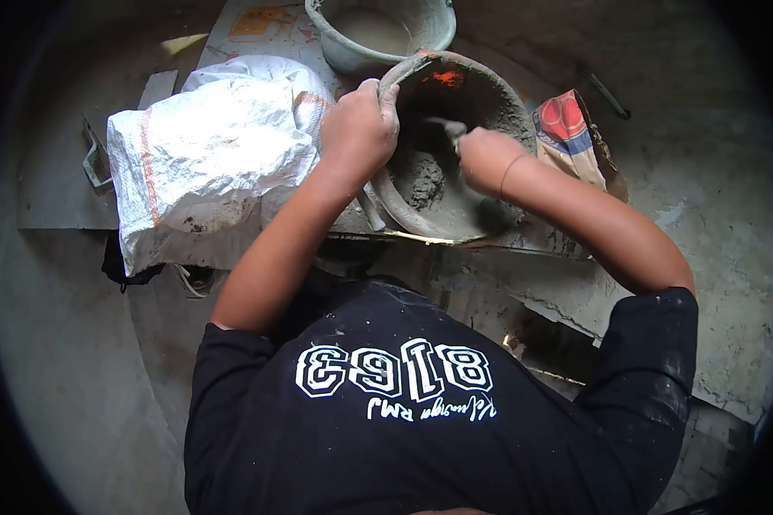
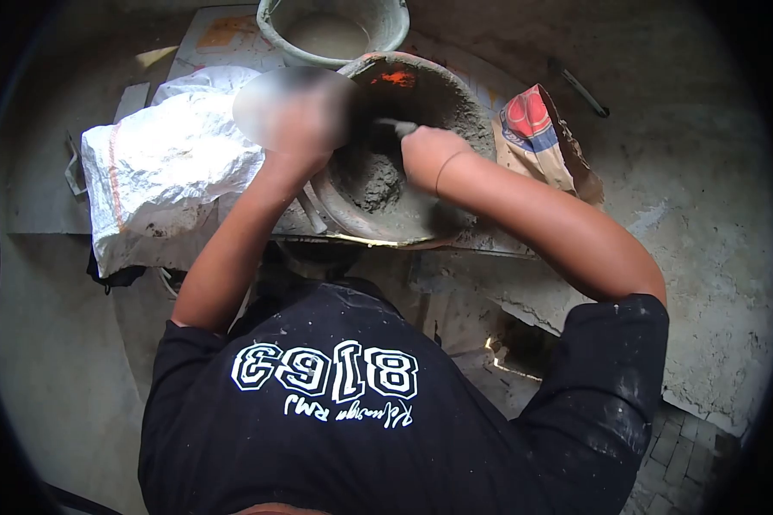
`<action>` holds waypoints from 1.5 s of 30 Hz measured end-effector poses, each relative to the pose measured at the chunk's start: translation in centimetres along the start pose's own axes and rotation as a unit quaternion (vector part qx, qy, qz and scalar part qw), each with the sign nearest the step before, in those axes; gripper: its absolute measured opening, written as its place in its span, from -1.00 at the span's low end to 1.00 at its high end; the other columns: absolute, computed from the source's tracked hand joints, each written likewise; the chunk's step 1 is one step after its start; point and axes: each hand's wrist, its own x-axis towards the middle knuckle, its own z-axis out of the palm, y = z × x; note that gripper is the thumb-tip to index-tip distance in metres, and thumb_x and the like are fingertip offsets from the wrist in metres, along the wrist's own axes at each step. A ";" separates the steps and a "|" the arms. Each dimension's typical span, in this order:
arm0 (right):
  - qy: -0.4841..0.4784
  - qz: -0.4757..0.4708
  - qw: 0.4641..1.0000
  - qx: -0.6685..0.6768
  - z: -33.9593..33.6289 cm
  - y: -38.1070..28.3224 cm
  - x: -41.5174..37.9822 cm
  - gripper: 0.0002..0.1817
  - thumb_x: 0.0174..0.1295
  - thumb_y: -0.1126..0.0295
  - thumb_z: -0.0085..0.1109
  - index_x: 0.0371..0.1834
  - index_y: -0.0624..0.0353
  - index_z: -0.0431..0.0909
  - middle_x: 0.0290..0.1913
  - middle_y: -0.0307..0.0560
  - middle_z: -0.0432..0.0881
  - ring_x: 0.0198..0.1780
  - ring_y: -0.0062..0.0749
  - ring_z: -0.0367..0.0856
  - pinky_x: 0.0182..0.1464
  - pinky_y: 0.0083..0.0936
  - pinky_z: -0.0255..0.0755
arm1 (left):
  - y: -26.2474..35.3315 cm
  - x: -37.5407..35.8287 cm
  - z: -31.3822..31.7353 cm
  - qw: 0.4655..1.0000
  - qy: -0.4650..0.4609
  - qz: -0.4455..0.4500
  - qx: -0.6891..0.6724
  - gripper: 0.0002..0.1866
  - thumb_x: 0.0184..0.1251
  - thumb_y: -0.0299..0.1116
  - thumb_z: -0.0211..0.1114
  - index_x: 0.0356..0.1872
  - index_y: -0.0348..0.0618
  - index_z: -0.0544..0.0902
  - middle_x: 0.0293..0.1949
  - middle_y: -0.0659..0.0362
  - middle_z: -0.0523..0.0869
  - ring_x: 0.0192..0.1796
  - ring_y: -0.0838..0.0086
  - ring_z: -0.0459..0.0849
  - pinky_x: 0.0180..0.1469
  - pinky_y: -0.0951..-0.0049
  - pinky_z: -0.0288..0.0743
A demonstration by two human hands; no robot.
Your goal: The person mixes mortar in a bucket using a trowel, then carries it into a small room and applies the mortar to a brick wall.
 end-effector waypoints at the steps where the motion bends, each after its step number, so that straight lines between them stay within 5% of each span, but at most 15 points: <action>1: -0.021 -0.002 1.000 0.023 0.3 -0.2 -0.7 -0.77 0.10 0.42 0.11 -0.29 0.30 0.71 -0.20 0.21 0.72 -0.12 0.02 0.72 -0.06 -0.21 0.61 | 0.0 0.0 0.1 1.000 0.003 0.000 0.003 -0.61 0.50 -0.06 -0.02 -0.23 -0.19 0.60 -0.39 -0.18 0.67 -0.22 -0.18 0.63 -0.18 -0.08 0.43; 7: -0.118 -0.059 0.991 -0.022 -2.1 1.3 -6.6 -0.80 0.04 0.45 0.18 -0.30 0.29 0.70 -0.28 0.21 0.71 -0.18 0.02 0.72 -0.08 -0.17 0.61 | 0.3 -0.3 -0.1 1.000 0.011 -0.008 -0.002 -0.62 0.50 -0.07 0.01 -0.24 -0.19 0.59 -0.38 -0.17 0.68 -0.23 -0.17 0.64 -0.19 -0.08 0.43; 12: -0.088 -0.085 0.992 0.013 -3.9 3.8 -8.8 -0.79 0.06 0.41 0.18 -0.28 0.27 0.68 -0.32 0.18 0.70 -0.24 0.03 0.71 -0.14 -0.16 0.60 | 0.2 -0.1 -0.1 1.000 -0.002 -0.006 -0.012 -0.62 0.50 -0.08 -0.01 -0.24 -0.21 0.58 -0.37 -0.18 0.68 -0.22 -0.17 0.64 -0.17 -0.08 0.44; 18: 0.144 0.026 0.982 -0.119 0.8 2.2 -2.2 -0.81 0.17 0.42 0.09 -0.34 0.18 0.72 -0.34 0.05 0.73 -0.27 -0.11 0.75 -0.23 -0.28 0.62 | 0.0 -0.2 0.0 1.000 -0.005 -0.004 -0.019 -0.63 0.50 -0.08 0.00 -0.20 -0.19 0.60 -0.37 -0.16 0.69 -0.21 -0.16 0.64 -0.17 -0.04 0.44; 28: -0.127 -0.057 0.990 -0.035 -0.2 -0.7 -4.4 -0.75 0.19 0.37 0.06 -0.38 0.27 0.72 -0.35 0.06 0.74 -0.32 -0.11 0.74 -0.20 -0.31 0.61 | 0.5 0.0 -0.4 0.999 -0.025 -0.030 -0.024 -0.63 0.51 -0.09 -0.01 -0.15 -0.21 0.57 -0.30 -0.16 0.70 -0.18 -0.16 0.65 -0.12 -0.06 0.44; 30: -0.209 0.057 0.919 0.329 -0.8 -0.7 -3.3 -0.72 0.36 0.21 0.08 -0.28 0.19 0.66 -0.54 -0.15 0.61 -0.53 -0.43 0.60 -0.46 -0.37 0.50 | 0.3 0.0 -0.3 0.999 -0.026 -0.028 -0.027 -0.63 0.51 -0.09 -0.01 -0.14 -0.22 0.56 -0.29 -0.17 0.70 -0.17 -0.16 0.65 -0.12 -0.05 0.44; 31: -0.266 0.059 0.920 0.281 -2.6 -1.0 -2.9 -0.68 0.39 0.15 0.09 -0.31 0.18 0.65 -0.58 -0.26 0.51 -0.58 -0.58 0.47 -0.56 -0.51 0.39 | 0.3 0.0 -0.3 0.999 -0.025 -0.026 -0.028 -0.63 0.51 -0.09 -0.01 -0.13 -0.22 0.56 -0.28 -0.17 0.70 -0.16 -0.16 0.65 -0.11 -0.05 0.44; 34: -0.279 0.154 0.703 0.635 -0.6 0.9 -1.6 -0.75 0.40 0.25 0.03 -0.34 0.16 0.58 -0.59 -0.25 0.52 -0.70 -0.66 0.42 -0.74 -0.67 0.28 | 0.3 0.1 -0.3 0.999 -0.029 -0.023 -0.034 -0.62 0.50 -0.09 0.00 -0.11 -0.23 0.57 -0.26 -0.18 0.70 -0.14 -0.15 0.65 -0.09 -0.04 0.45; 35: -0.287 0.162 0.646 0.689 -0.4 1.8 -2.1 -0.82 0.39 0.30 0.05 -0.20 0.18 0.54 -0.55 -0.22 0.54 -0.68 -0.71 0.45 -0.78 -0.78 0.24 | 0.4 0.0 -0.4 0.999 -0.030 -0.021 -0.032 -0.62 0.50 -0.09 0.00 -0.11 -0.23 0.57 -0.26 -0.18 0.70 -0.14 -0.15 0.65 -0.09 -0.04 0.45; 40: -0.264 0.159 0.511 0.802 -1.0 3.5 -4.2 -0.85 0.37 0.37 0.04 -0.17 0.22 0.48 -0.43 -0.18 0.58 -0.58 -0.63 0.58 -0.78 -0.79 0.37 | 0.3 0.1 -0.1 0.999 -0.021 -0.017 -0.025 -0.60 0.50 -0.09 0.01 -0.09 -0.26 0.59 -0.24 -0.18 0.70 -0.12 -0.13 0.65 -0.08 0.00 0.46; 44: -0.132 0.083 0.609 0.778 -2.0 4.1 -6.6 -0.76 0.35 0.38 0.08 -0.06 0.34 0.52 -0.44 -0.25 0.55 -0.51 -0.65 0.53 -0.59 -0.75 0.43 | 0.0 0.1 0.2 1.000 -0.008 0.004 -0.015 -0.62 0.49 -0.11 -0.01 -0.16 -0.26 0.57 -0.28 -0.19 0.70 -0.16 -0.16 0.66 -0.10 -0.08 0.45; 45: -0.093 0.071 0.693 0.711 -2.6 4.1 -7.1 -0.73 0.32 0.40 0.11 0.01 0.31 0.54 -0.50 -0.30 0.50 -0.48 -0.63 0.50 -0.47 -0.67 0.42 | 0.1 0.1 0.2 1.000 -0.008 0.002 -0.017 -0.62 0.49 -0.11 -0.01 -0.15 -0.26 0.58 -0.28 -0.19 0.70 -0.16 -0.16 0.66 -0.10 -0.08 0.45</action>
